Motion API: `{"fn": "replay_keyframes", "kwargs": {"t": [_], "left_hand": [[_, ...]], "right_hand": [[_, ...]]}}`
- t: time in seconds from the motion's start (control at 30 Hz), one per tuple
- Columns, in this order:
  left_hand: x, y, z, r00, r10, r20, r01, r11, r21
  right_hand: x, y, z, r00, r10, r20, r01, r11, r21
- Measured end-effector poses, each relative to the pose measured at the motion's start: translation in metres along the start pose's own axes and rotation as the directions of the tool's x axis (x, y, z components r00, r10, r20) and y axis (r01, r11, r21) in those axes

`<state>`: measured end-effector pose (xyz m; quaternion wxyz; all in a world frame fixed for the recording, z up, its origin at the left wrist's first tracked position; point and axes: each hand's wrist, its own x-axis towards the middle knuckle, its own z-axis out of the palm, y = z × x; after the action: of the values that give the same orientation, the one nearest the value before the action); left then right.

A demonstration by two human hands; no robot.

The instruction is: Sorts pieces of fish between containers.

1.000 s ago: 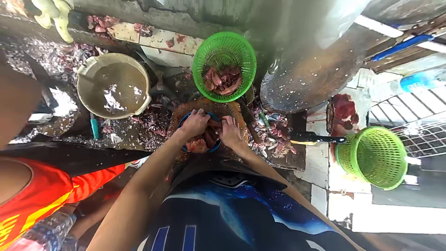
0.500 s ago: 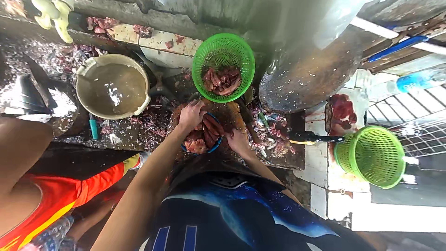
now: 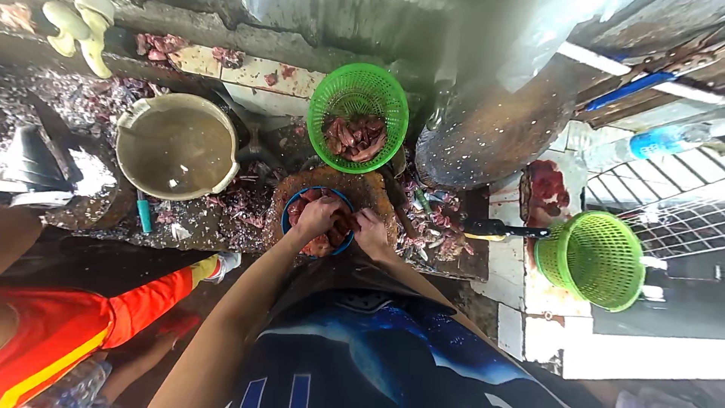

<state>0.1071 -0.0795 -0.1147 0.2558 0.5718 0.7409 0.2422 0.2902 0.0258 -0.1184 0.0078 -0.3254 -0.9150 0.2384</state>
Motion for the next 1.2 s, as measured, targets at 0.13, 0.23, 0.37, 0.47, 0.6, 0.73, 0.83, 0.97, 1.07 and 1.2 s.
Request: {"fn": "replay_keyframes", "kwargs": {"t": [0.13,0.23,0.37,0.47,0.6,0.73,0.83,0.97,1.07,1.2], "left_hand": [[-0.007,-0.003,-0.005,0.988,-0.060,-0.144,0.049,0.996,-0.073],[-0.021,-0.003,-0.012,0.952,-0.129,-0.276,0.091,0.985,-0.147],[-0.036,-0.010,-0.023,0.901,-0.261,-0.347,0.173,0.948,-0.266],[-0.047,-0.014,-0.028,0.845,-0.393,-0.362,0.273,0.900,-0.339],[-0.053,-0.030,-0.027,0.799,-0.462,-0.385,0.321,0.869,-0.376],[-0.051,-0.036,-0.034,0.771,-0.486,-0.412,0.336,0.859,-0.386],[-0.043,-0.041,-0.039,0.763,-0.481,-0.433,0.333,0.865,-0.374],[-0.033,-0.041,-0.046,0.776,-0.477,-0.413,0.339,0.867,-0.366],[-0.032,-0.040,-0.053,0.779,-0.453,-0.434,0.312,0.880,-0.358],[-0.038,-0.033,-0.061,0.759,-0.446,-0.474,0.284,0.882,-0.376]], "right_hand": [[0.026,-0.004,-0.031,0.995,0.102,0.017,-0.103,0.994,0.044],[0.071,0.004,-0.054,0.991,0.068,-0.111,-0.064,0.997,0.043],[0.151,0.004,-0.076,0.977,0.044,-0.207,-0.042,0.999,0.014],[0.199,-0.013,-0.075,0.994,0.072,-0.079,-0.076,0.996,-0.044],[0.244,-0.035,-0.057,0.999,0.047,0.024,-0.042,0.982,-0.186],[0.265,-0.038,-0.039,0.999,0.028,0.016,-0.024,0.975,-0.222],[0.269,-0.042,-0.032,0.998,0.008,0.062,0.011,0.956,-0.293],[0.267,-0.041,-0.028,0.994,0.004,0.111,0.026,0.964,-0.264],[0.259,-0.035,-0.040,1.000,0.016,0.001,-0.016,1.000,-0.015],[0.239,-0.023,-0.055,0.974,0.144,-0.177,-0.097,0.963,0.251]]}}
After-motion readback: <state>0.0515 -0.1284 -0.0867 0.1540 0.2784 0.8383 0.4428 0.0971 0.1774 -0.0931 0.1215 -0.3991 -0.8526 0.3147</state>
